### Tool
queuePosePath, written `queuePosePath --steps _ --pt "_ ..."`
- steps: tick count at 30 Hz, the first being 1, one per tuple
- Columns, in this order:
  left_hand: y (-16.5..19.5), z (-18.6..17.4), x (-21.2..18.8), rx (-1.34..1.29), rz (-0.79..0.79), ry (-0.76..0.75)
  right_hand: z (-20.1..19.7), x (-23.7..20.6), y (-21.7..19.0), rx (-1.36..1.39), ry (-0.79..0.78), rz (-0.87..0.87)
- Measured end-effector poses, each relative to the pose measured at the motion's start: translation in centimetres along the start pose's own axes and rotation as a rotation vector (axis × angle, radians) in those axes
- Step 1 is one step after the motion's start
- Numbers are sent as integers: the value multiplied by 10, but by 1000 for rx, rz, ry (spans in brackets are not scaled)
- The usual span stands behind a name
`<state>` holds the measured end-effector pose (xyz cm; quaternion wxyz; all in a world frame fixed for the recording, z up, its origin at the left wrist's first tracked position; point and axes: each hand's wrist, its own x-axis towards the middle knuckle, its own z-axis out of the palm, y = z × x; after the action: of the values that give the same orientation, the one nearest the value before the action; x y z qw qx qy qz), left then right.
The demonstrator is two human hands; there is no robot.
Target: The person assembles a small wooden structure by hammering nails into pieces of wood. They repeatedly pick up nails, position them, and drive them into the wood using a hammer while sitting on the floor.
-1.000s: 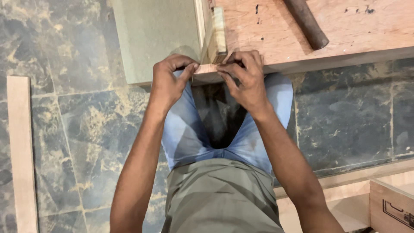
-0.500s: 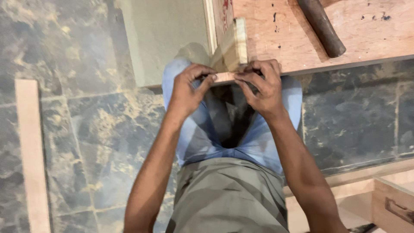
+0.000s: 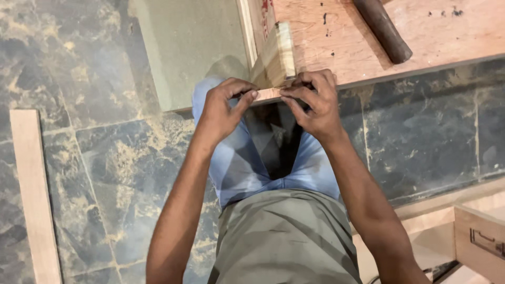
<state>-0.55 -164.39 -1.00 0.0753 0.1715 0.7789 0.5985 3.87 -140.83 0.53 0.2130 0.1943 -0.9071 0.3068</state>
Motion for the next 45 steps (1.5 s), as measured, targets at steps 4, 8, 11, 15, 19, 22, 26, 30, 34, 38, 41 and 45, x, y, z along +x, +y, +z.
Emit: queuePosePath --steps 4,8,11,15,19,22,26,30,34,38,41,45 --pt "0 -4 8 58 -70 -61 2 -1 1 41 3 17" --pt "5 -1 5 151 -48 -17 2 -3 2 36 -6 21" --pt "8 1 4 124 -74 8 1 -5 3 32 -16 15" --pt "10 5 2 95 -60 55 1 -6 5 37 -35 24" --pt "11 6 1 98 -57 64 1 -7 7 24 -30 10" --pt "12 7 0 120 -72 57 1 -9 9 32 -29 5" --pt "14 7 0 77 -67 35 3 -9 12 39 -19 -9" --pt "17 9 -8 177 93 90 4 -10 14 14 -25 -19" --pt "16 11 -17 365 299 132 4 -11 13 35 -31 -1" --pt "12 11 -20 450 364 108 4 -11 13 34 -30 -12" --pt "9 11 -21 451 402 115 4 -12 13 34 -21 -14" --pt "11 11 -23 459 414 128 3 -11 12 35 -10 -13"
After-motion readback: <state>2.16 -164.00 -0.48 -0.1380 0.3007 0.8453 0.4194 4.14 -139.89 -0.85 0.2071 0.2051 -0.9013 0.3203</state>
